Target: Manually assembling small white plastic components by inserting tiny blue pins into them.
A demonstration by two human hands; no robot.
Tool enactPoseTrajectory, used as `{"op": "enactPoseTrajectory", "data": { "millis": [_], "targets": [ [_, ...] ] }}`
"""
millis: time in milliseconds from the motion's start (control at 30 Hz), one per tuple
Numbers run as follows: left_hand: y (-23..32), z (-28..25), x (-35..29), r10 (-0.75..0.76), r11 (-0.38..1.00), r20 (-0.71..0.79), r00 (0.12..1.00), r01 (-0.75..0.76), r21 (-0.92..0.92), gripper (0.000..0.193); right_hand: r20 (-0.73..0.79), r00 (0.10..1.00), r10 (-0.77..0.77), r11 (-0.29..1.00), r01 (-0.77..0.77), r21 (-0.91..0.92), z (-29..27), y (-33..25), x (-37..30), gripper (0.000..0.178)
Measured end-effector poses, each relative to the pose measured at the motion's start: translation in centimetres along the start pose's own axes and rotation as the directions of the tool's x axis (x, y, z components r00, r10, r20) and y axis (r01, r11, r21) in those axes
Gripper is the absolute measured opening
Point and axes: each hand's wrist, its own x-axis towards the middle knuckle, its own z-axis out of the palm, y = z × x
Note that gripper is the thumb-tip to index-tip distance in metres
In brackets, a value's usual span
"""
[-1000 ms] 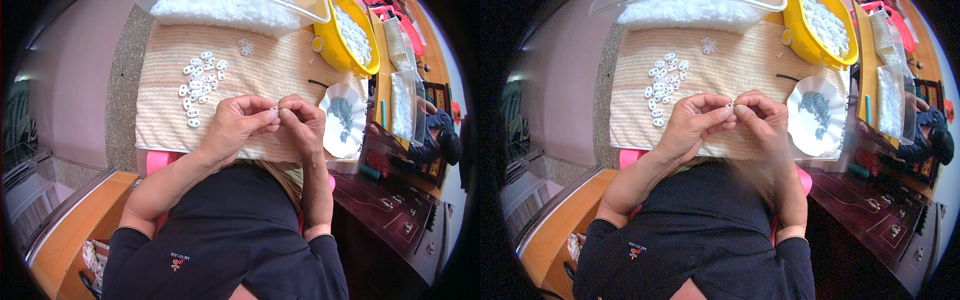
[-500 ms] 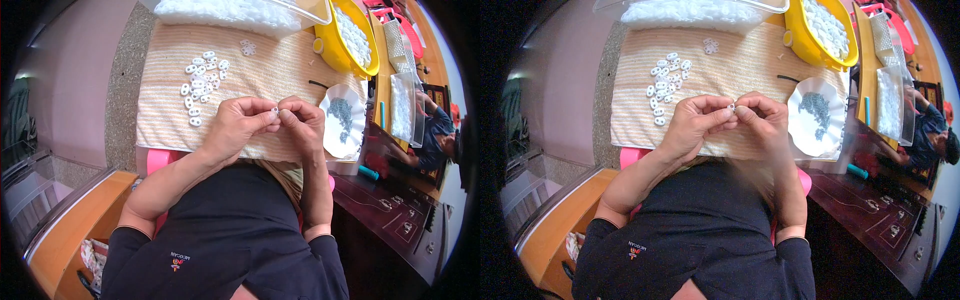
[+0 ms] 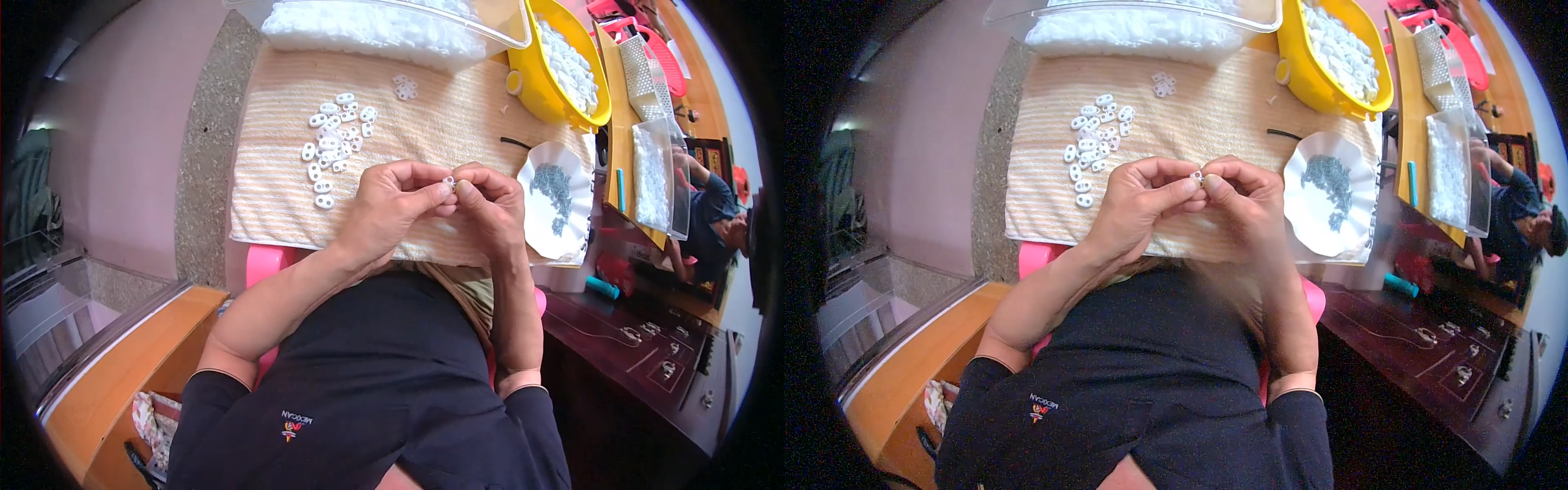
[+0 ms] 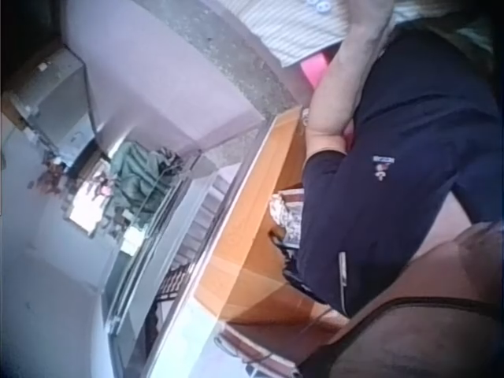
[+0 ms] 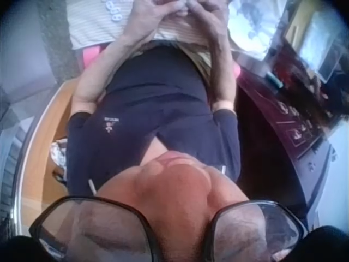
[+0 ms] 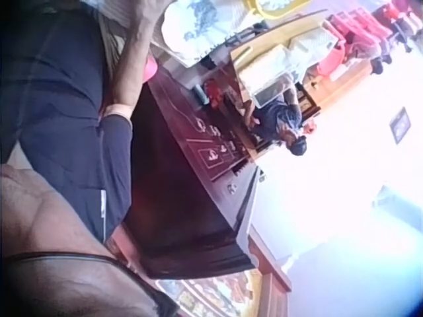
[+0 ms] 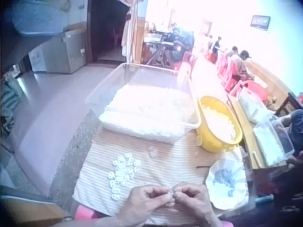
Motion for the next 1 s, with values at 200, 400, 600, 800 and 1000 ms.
{"op": "enactPoseTrajectory", "data": {
  "millis": [200, 400, 600, 800, 1000],
  "targets": [
    [0.2, 0.0, 0.0, -0.031, 0.999, 0.019, 0.999, 0.032, -0.045, 0.017, -0.005, 1.0, 0.013, 0.997, -0.013, 0.071, -0.5, 0.1, -0.4, 0.013],
    [0.4, -0.1, 0.0, -0.05, 0.997, 0.047, 0.998, 0.053, -0.059, 0.018, -0.006, 1.0, 0.007, 0.993, -0.006, 0.12, -0.7, 0.0, -0.7, 0.02],
    [0.5, -0.1, -0.1, -0.056, 0.995, 0.056, 0.997, 0.06, -0.079, 0.017, 0.033, 0.999, -0.012, 0.996, 0.009, 0.084, -0.3, -0.8, -0.6, 0.023],
    [0.6, 0.1, -0.3, -0.029, 0.991, 0.054, 0.998, 0.035, -0.131, 0.017, -0.019, 0.999, -0.028, 0.992, 0.03, 0.121, 0.2, -1.7, -0.4, 0.013],
    [1.4, 0.6, -1.1, 0.029, 0.977, 0.057, 0.998, -0.016, -0.214, 0.017, -0.043, 0.998, -0.041, 0.989, 0.047, 0.141, 0.5, -2.3, 0.5, 0.024]
  ]
}}
